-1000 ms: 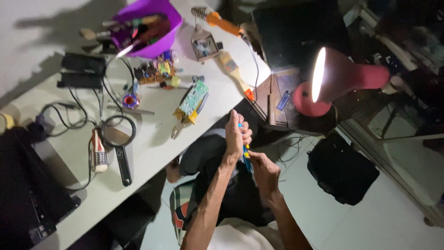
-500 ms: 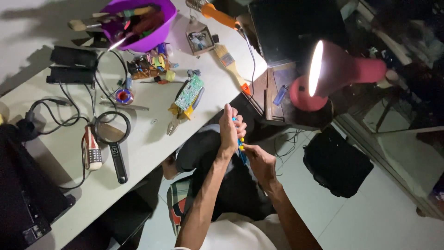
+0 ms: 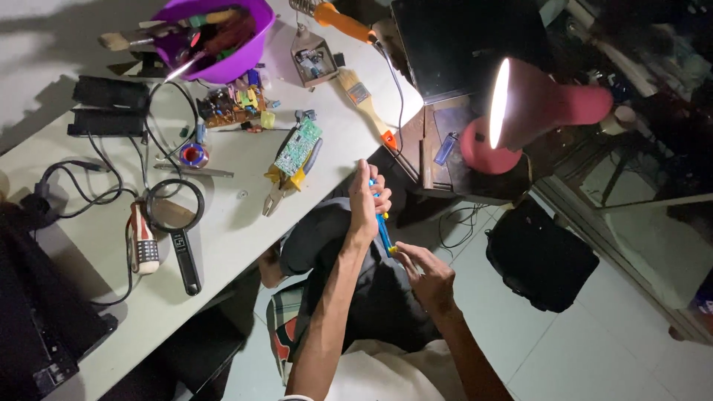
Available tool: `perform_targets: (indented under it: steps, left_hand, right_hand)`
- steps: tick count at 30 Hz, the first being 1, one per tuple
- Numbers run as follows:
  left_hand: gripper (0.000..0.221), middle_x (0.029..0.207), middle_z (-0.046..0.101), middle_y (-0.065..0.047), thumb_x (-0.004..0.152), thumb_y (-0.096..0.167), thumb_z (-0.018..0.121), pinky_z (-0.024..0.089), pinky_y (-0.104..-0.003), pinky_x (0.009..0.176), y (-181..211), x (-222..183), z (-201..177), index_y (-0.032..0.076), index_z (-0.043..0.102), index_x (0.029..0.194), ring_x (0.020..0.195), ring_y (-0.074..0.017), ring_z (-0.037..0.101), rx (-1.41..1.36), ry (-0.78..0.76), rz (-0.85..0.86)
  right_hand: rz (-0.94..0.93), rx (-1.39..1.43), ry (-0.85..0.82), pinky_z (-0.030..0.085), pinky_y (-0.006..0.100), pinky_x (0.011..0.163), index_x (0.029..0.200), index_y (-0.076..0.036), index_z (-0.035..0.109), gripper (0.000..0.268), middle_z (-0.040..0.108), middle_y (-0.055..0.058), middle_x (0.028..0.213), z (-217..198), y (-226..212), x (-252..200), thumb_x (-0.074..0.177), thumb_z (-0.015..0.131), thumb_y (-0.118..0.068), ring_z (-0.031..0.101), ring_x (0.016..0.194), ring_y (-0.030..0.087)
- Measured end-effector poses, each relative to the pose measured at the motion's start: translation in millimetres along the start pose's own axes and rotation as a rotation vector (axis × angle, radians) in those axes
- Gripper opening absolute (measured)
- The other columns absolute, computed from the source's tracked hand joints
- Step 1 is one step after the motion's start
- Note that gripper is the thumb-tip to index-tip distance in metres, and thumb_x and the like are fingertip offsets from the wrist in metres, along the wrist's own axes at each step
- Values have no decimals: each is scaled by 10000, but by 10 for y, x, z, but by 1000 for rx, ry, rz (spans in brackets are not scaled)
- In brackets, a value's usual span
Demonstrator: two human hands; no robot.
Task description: A person is repairing a circuit board using a screwdriver and a desoldering pump at a workbench.
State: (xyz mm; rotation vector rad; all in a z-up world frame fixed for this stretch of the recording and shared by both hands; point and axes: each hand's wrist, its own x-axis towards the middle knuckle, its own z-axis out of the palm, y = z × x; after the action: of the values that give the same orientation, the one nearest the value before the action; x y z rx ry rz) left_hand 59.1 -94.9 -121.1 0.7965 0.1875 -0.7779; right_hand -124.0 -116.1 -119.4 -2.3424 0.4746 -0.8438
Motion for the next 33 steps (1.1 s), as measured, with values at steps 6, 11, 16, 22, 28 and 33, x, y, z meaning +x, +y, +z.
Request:
perform_targets:
  steps: [6,11,16,22,28,33]
  left_hand:
    - [411,642,196,90,1080,540,417,202,-153,311,-31,18,44,202,443,848,389,-13,213,52,-24,-25]
    - [438,624,182,98,1073,566,399,204,-143,320,-148,-68,-34,213,419,813,387,-10,217,67,4,-52]
    - [435,634,181,101,1076,570,381,209,-143,321,-83,27,-55,212,415,831,403,0,217,37,46,23]
    - [450,609,227,92,1070,581,393,206,-152,317,-67,-69,19,211,420,816,400,-10,256,64,93,55]
    - [459,612,211,102,1085,572,370,194,-136,323,88,-143,81,221,381,789,404,5,256,106,46,85]
    - [477,610,178,68,1037,551,445,95,-208,374,9,-127,67,198,302,748,435,-37,159,69,-20,103]
  right_hand:
    - [-108,-96,-39,613,273,728,1036,-218,812,152,797,-52,884,13,-4,-31,896,795,-160,774,784,160]
    - [-130,-29,62,612,294,702,982,-171,818,95,790,-15,861,223,2,96,929,764,-113,769,753,204]
    - [-120,-7,113,611,284,685,961,-182,822,95,782,-22,839,414,129,246,935,773,-105,767,744,180]
    - [-101,110,87,617,319,695,969,-175,828,88,802,-10,849,352,124,215,927,766,-129,774,768,225]
    - [-145,139,41,607,303,736,1060,-230,830,187,813,-8,932,212,148,69,921,739,-145,775,864,195]
    - [-217,-8,-107,583,221,839,1084,-126,779,169,796,-27,1029,92,190,-112,918,754,-107,751,902,73]
